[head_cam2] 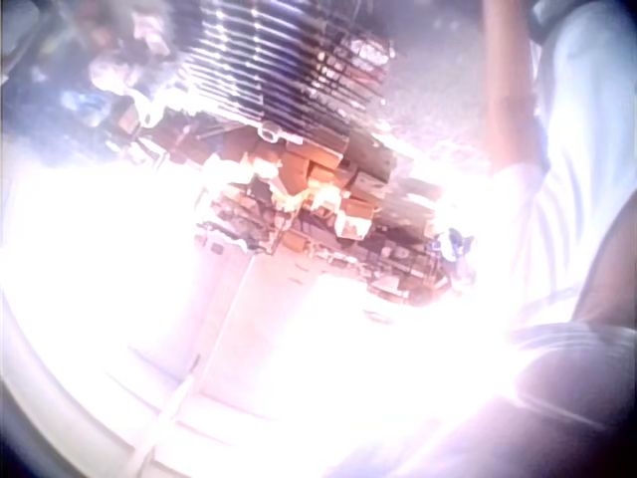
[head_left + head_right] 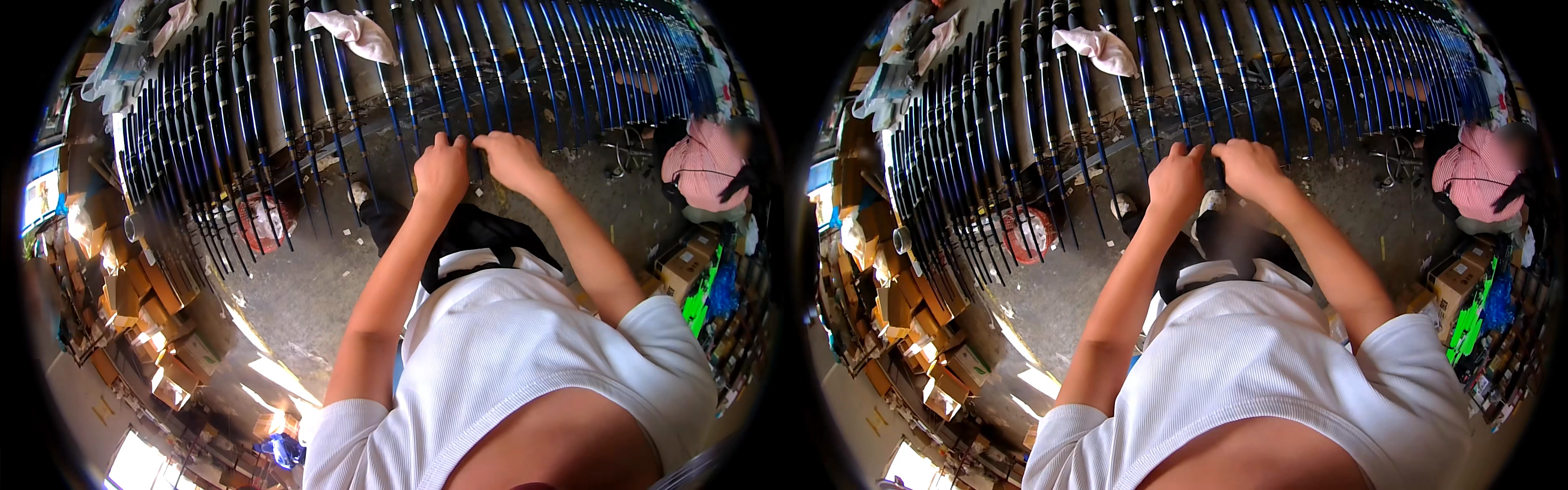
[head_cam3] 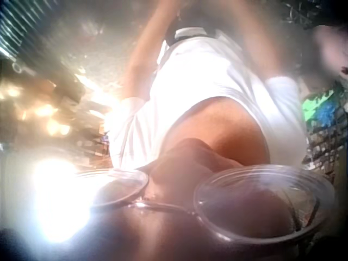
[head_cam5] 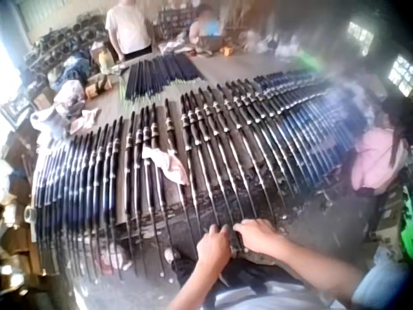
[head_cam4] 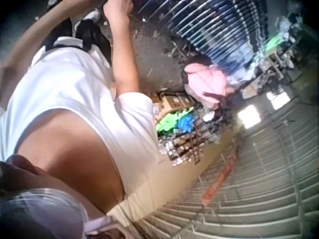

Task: The person wipes a blue fishing rod with a white cloth, focusing on the handle and reel seat area. They then place the rod back into a rack of similar rods and retrieve a small plastic bag containing hardware from a nearby table.

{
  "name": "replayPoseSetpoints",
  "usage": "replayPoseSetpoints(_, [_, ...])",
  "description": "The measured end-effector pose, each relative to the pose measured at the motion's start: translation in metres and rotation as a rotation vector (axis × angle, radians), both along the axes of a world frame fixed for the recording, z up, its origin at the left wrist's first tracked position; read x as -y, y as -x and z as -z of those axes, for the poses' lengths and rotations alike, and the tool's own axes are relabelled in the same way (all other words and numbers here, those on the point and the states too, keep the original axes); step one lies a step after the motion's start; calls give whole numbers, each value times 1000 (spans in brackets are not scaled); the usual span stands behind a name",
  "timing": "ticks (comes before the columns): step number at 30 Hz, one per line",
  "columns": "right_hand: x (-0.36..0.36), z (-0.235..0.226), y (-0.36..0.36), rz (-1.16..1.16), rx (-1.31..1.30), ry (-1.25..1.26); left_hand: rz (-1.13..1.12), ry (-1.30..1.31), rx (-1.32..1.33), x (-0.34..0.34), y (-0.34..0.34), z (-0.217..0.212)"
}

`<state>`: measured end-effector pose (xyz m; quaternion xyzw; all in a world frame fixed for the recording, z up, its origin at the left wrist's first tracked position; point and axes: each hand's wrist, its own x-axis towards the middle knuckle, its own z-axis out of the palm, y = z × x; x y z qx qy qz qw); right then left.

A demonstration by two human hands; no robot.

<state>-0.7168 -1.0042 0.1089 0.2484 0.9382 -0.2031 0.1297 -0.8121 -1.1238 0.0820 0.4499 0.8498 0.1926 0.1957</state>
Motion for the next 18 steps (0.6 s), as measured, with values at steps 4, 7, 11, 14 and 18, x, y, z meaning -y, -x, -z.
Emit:
replayPoseSetpoints(4, [12,11,-10,-75,89,45,33,61,-9,-8,1,13])
replayPoseSetpoints(7, [18,17,-29,-128,79,101,133,141,51,5,-3,14])
replayPoseSetpoints(11, [-1,24,-20,-144,-29,104,126,94,126,15,-6,14])
replayPoseSetpoints(14, [-26,38,10,-5,-291,27,-17,-94,98,-9,16,17])
replayPoseSetpoints(18, [-35,-2,18,78,-232,30,-106,-192,85,-14,35,-8])
